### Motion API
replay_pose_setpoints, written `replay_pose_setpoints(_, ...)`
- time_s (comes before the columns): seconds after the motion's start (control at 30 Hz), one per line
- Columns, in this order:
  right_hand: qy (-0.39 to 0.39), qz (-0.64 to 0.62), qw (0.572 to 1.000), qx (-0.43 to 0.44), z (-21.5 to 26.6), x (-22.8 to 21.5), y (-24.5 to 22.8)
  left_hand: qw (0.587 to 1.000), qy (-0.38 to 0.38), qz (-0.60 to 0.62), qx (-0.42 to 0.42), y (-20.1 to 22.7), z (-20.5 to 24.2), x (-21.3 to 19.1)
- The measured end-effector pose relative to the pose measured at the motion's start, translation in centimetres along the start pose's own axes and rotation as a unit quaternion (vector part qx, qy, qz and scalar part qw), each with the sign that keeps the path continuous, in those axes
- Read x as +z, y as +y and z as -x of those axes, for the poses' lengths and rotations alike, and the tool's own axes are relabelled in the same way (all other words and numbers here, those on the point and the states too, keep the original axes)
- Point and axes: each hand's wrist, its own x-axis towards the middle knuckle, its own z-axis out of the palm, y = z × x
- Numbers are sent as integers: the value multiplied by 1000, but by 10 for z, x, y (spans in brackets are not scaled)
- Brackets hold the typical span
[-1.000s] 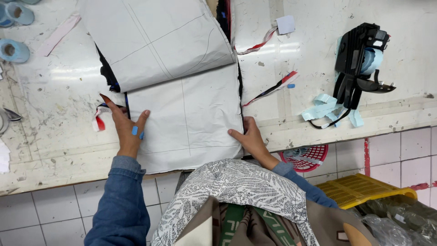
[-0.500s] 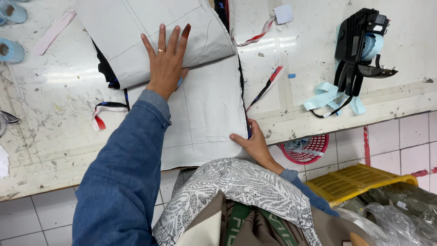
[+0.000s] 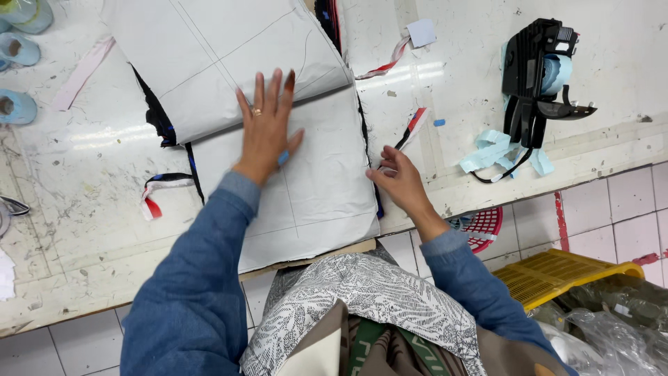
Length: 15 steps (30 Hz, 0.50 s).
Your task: The person bundles several stacks of printed fabric together by rolling them inside paper and tying them with fabric strips, then applies adhesive labels using a hand-held labeling tool.
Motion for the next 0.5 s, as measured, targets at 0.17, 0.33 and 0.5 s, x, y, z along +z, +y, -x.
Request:
replay_pose_setpoints(0.17, -104, -129, 985, 46, -43, 24, -9, 991, 6, 130, -41, 34, 100, 48)
replay_pose_setpoints(0.33, -142, -85, 983, 79, -28, 35, -42, 990, 8, 121, -65, 36, 140, 69)
replay_pose_setpoints(0.5, -185, -94, 976, 66, -8, 27, -52, 985, 21, 148, -81, 38, 140, 61)
